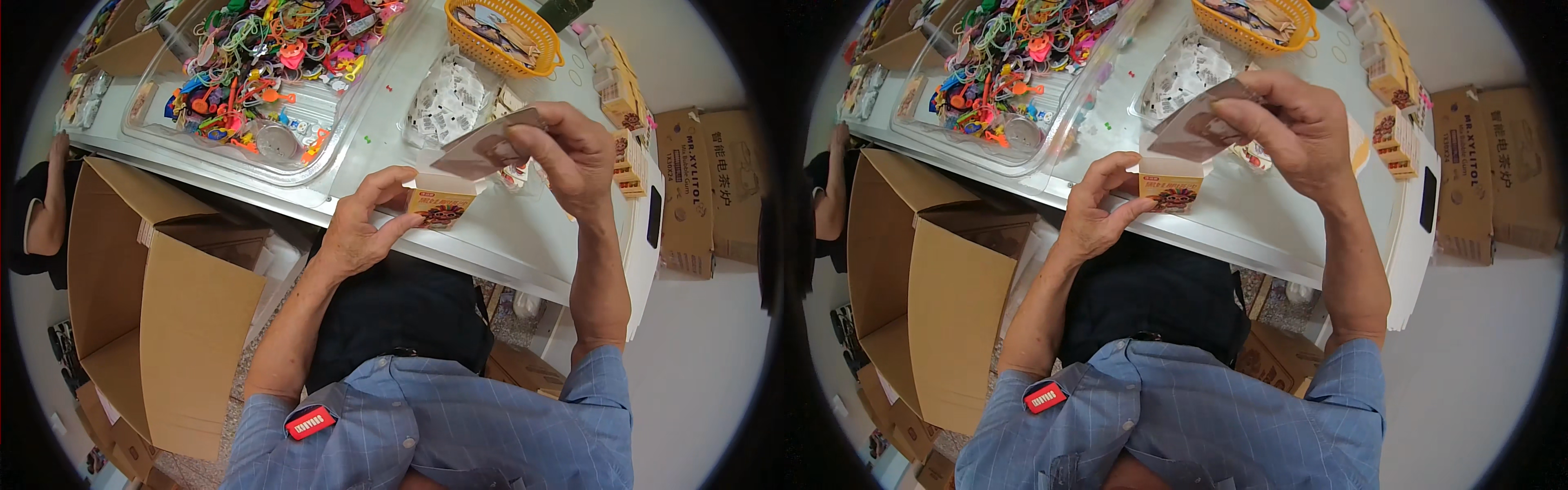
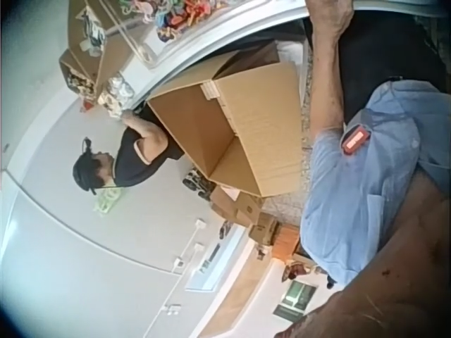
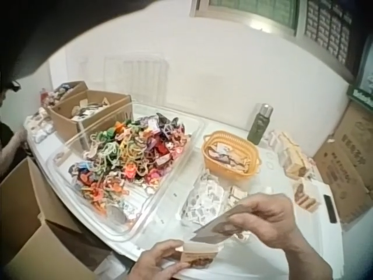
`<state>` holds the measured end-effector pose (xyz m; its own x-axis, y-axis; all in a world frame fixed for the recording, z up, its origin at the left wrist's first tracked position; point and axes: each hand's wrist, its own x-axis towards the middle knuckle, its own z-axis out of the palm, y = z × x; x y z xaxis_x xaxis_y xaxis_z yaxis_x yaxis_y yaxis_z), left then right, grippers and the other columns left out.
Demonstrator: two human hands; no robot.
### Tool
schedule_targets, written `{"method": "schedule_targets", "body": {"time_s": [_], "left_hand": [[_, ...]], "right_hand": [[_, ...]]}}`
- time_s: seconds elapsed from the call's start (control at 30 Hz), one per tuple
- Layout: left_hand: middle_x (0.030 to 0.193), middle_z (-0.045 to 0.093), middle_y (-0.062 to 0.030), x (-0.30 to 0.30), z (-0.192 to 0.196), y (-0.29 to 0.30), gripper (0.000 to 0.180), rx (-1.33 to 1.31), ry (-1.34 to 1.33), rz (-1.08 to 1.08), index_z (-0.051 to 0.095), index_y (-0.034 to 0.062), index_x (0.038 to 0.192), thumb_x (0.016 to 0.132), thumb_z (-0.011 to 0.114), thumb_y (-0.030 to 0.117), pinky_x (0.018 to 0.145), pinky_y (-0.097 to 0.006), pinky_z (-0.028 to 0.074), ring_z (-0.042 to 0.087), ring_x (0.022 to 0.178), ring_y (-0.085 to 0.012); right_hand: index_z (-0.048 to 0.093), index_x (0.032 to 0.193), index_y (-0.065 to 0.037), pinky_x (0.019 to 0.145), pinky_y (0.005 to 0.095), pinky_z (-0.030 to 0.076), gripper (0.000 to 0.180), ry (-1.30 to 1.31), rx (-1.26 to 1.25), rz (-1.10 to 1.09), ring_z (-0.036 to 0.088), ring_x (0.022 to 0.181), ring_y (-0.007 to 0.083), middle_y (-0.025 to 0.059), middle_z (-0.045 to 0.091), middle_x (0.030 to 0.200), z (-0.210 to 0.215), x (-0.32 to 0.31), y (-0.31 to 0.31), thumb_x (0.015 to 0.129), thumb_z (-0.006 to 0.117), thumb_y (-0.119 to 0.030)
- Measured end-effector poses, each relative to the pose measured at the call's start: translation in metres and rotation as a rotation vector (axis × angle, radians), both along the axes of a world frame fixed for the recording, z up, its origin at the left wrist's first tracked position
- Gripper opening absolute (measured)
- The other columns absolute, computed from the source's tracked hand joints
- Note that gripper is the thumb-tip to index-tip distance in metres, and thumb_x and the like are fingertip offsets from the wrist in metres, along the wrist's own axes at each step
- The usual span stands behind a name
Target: Picking up small colorful items and placing them into small paper boxes for packaging.
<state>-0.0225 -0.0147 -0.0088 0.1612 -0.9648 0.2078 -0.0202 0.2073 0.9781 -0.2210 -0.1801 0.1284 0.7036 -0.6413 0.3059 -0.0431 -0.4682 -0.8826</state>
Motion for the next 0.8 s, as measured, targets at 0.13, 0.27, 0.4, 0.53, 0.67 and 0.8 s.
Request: {"method": "schedule_targets", "body": {"time_s": [0.13, 0.27, 0.4, 0.53, 0.67, 0.8], "left_hand": [[0.108, 0.073, -0.0154, -0.001, 0.001, 0.001, 0.06, 0.003, -0.006, 0.002, 0.05, 0.0075, 0.138, 0.085, 0.078, 0.001, 0.092, -0.033, 0.054, 0.071, 0.1, -0.0205], [0.107, 0.074, -0.0148, -0.001, 0.001, 0.0, 0.06, 0.012, -0.005, -0.006, 0.05, 0.0075, 0.138, 0.085, 0.078, 0.0, 0.091, -0.033, 0.054, 0.07, 0.1, -0.0202], [0.107, 0.073, -0.0148, -0.003, 0.002, -0.002, 0.06, 0.011, 0.015, -0.003, 0.05, 0.0073, 0.138, 0.085, 0.077, 0.0, 0.091, -0.033, 0.054, 0.07, 0.1, -0.02], [0.107, 0.073, -0.0145, -0.001, 0.003, 0.001, 0.06, -0.004, -0.023, 0.008, 0.05, 0.0071, 0.139, 0.085, 0.078, 0.0, 0.091, -0.032, 0.054, 0.07, 0.099, -0.0198], [0.108, 0.073, -0.0142, -0.001, -0.001, 0.0, 0.061, -0.014, -0.006, 0.011, 0.051, 0.0067, 0.139, 0.085, 0.078, 0.0, 0.09, -0.032, 0.055, 0.071, 0.097, -0.0201], [0.107, 0.073, -0.0147, -0.004, 0.0, -0.001, 0.061, -0.011, -0.027, 0.009, 0.051, 0.0066, 0.138, 0.085, 0.078, 0.001, 0.089, -0.032, 0.055, 0.071, 0.096, -0.0204]], "right_hand": [[0.068, 0.103, 0.004, 0.068, 0.023, 0.056, 0.016, 0.16, -0.078, 0.043, 0.067, 0.076, 0.0086, 0.0062, 0.073, 0.086, -0.006, 0.007, -0.001, 0.09, 0.075, -0.003], [0.069, 0.101, 0.003, 0.068, 0.0219, 0.055, 0.018, 0.223, -0.061, 0.004, 0.067, 0.076, 0.0069, 0.0039, 0.072, 0.086, -0.001, 0.012, -0.005, 0.088, 0.078, -0.005], [0.07, 0.099, 0.001, 0.068, 0.0217, 0.054, 0.019, 0.262, -0.116, 0.037, 0.066, 0.076, 0.0064, 0.0015, 0.071, 0.084, 0.01, 0.01, -0.012, 0.085, 0.08, -0.007], [0.069, 0.099, 0.0, 0.065, 0.0229, 0.053, 0.023, 0.352, -0.369, 0.181, 0.066, 0.072, 0.0083, 0.0037, 0.069, 0.081, 0.029, 0.026, -0.018, 0.082, 0.082, -0.009], [0.069, 0.101, -0.001, 0.06, 0.0248, 0.052, 0.025, 0.387, -0.532, 0.3, 0.064, 0.065, 0.0124, 0.0073, 0.068, 0.078, 0.02, 0.046, -0.016, 0.081, 0.081, -0.009], [0.071, 0.102, 0.001, 0.058, 0.0261, 0.048, 0.02, 0.272, -0.149, 0.202, 0.061, 0.065, 0.0111, 0.004, 0.069, 0.079, 0.004, 0.028, -0.013, 0.088, 0.077, -0.012]]}}
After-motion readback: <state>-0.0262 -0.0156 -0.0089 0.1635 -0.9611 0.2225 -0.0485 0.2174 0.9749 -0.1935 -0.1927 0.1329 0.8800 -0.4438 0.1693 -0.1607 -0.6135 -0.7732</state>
